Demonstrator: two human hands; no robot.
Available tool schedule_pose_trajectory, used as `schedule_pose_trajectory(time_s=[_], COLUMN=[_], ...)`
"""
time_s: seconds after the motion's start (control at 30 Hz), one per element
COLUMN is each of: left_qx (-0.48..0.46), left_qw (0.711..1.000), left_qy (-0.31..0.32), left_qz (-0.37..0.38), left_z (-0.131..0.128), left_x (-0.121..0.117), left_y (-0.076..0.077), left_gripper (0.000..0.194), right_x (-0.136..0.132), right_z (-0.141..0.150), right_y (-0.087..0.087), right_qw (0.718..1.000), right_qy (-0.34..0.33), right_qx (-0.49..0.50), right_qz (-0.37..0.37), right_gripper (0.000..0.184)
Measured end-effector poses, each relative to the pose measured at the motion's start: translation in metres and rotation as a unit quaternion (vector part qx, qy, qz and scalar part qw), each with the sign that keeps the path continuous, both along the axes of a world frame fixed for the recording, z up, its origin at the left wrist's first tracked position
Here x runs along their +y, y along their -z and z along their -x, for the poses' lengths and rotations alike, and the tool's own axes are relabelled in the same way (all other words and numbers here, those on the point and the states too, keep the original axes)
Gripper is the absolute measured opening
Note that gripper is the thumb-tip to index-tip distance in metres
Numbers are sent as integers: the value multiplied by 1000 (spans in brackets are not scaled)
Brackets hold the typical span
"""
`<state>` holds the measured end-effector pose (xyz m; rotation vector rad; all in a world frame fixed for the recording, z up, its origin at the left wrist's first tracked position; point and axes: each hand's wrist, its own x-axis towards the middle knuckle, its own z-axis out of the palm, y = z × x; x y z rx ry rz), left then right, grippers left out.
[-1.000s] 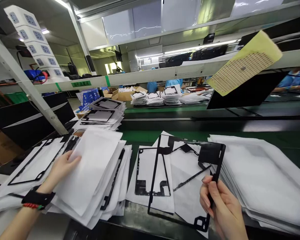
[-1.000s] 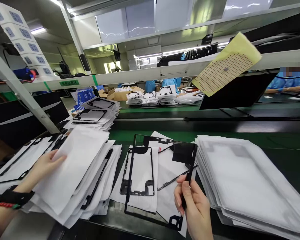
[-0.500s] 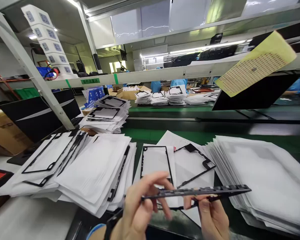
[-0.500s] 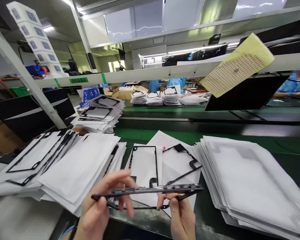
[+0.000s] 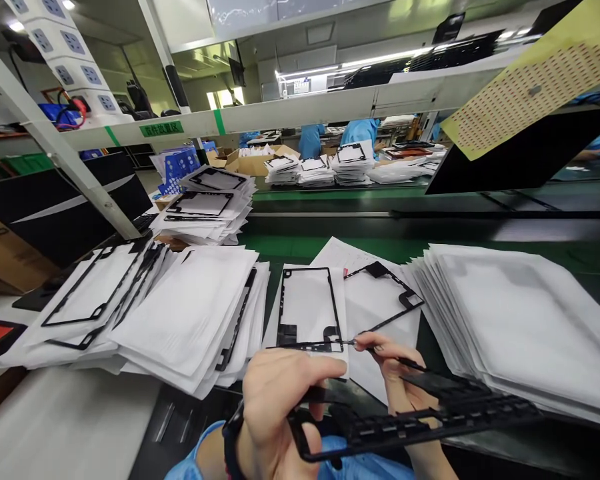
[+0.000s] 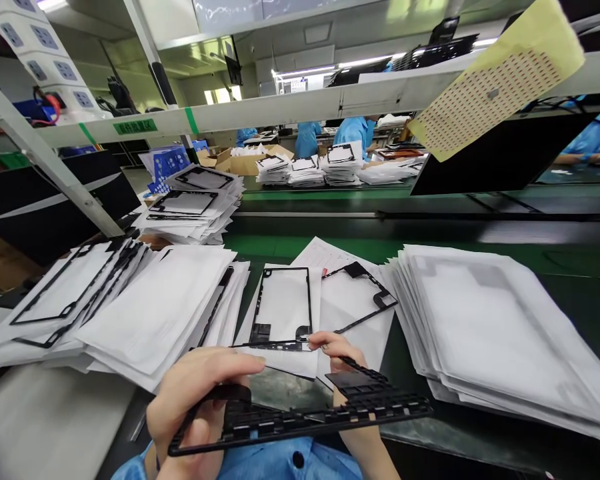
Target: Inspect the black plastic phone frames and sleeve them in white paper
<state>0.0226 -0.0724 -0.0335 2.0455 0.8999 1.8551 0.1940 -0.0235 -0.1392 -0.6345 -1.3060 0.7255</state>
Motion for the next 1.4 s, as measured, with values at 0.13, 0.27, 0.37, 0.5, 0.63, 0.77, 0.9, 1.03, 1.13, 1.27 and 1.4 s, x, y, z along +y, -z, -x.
schedule_pose_trajectory(time_s=[0.13, 0.27, 0.37, 0.5, 0.63, 0.77, 0.9, 1.03, 1.13, 1.27, 1.4], left_qx=[-11, -68, -152, -198, -203, -175, -154, 41, 127, 129, 132], left_qw=[1000, 997, 985, 973, 972, 977, 973, 962, 974, 973, 966], left_qy=[-21, -20, -27, -22, -8, -1, -171, -243, -159, -172, -201], left_qz=[5, 26, 74, 118, 121, 119, -19, -120, -96, -84, -93], left_z=[2, 4, 2, 1, 4, 7, 2, -1, -4, -10, -13], left_x=[0, 4, 8, 9, 5, 8, 18, 19, 12, 5, 2], left_y=[4, 6, 3, -3, -5, 6, 20, 18, 8, 1, -1], left_gripper=[35, 38, 41, 46, 49, 54, 42, 68, 44, 31, 28], right_x=[-1, -4, -7, -8, -8, -8, -10, -13, -15, -19, -21], right_z=[-3, -5, -7, -6, -5, -5, -13, -22, -22, -19, -17], right_y=[-1, -5, -9, -14, -15, -13, -15, -29, -42, -52, -55], right_qw=[1000, 999, 999, 997, 996, 994, 986, 975, 954, 939, 941], right_qy=[-5, 9, 30, 46, 49, 65, 99, 106, 103, 116, 118], right_qx=[-11, -30, -45, -56, -69, -87, -118, -170, -235, -270, -260], right_qz=[9, 5, 0, -5, -17, -31, -58, -101, -155, -178, -181], right_gripper=[9, 14, 11, 14, 14, 18, 18, 26, 32, 36, 37])
